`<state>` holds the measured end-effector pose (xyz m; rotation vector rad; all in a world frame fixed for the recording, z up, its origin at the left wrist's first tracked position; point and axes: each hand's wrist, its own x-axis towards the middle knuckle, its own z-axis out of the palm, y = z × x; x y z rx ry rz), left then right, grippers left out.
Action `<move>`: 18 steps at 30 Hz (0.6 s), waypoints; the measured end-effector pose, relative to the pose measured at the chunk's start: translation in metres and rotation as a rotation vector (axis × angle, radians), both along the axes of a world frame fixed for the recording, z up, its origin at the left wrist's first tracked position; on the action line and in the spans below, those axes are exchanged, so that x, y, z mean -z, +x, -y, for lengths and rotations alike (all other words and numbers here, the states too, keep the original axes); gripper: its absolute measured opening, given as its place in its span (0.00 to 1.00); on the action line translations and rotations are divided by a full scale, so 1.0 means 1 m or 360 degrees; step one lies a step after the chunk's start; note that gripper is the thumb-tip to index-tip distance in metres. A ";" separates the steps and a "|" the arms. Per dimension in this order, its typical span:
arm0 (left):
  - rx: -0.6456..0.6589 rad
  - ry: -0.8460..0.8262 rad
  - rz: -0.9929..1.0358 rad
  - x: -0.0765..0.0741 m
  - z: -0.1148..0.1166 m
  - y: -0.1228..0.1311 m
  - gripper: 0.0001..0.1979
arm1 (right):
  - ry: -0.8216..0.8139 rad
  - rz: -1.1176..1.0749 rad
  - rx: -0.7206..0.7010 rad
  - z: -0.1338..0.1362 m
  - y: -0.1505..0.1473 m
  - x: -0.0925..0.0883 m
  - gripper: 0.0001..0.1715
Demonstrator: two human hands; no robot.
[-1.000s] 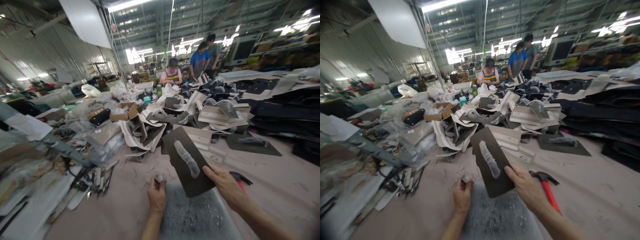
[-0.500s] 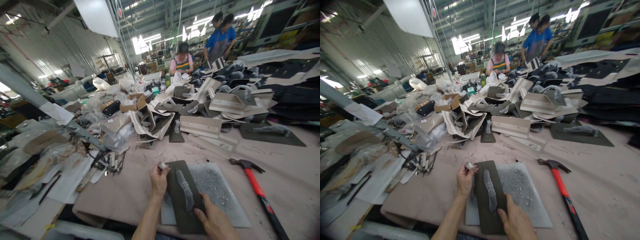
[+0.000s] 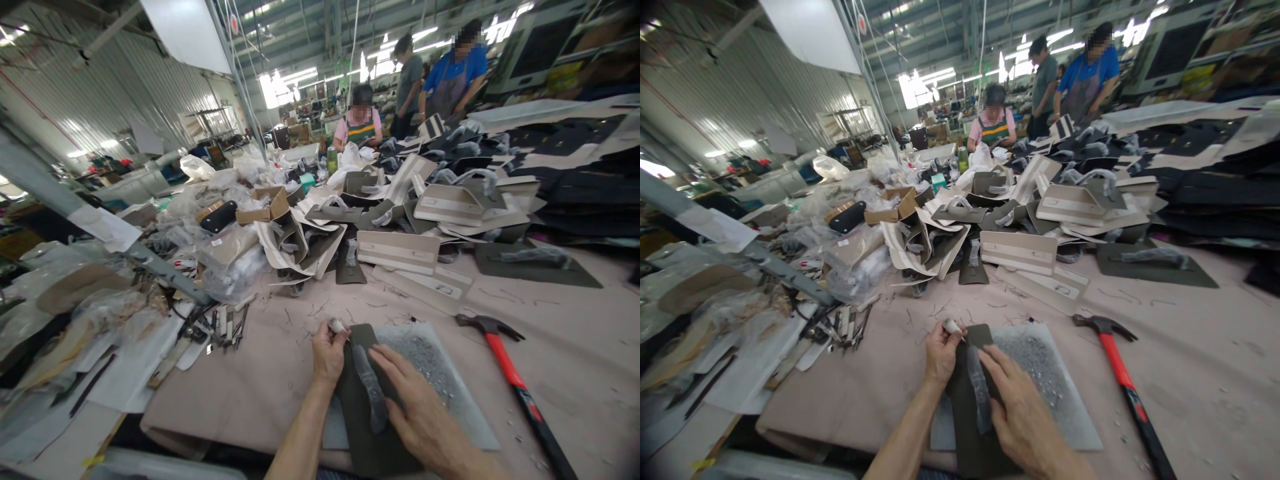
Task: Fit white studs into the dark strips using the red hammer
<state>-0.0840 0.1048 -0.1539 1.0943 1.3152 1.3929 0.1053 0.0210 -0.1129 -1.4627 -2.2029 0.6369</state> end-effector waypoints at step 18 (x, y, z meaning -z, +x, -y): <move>0.0157 0.0024 -0.0209 0.001 -0.002 -0.002 0.09 | 0.0349 -0.0001 -0.0287 0.002 -0.013 0.054 0.45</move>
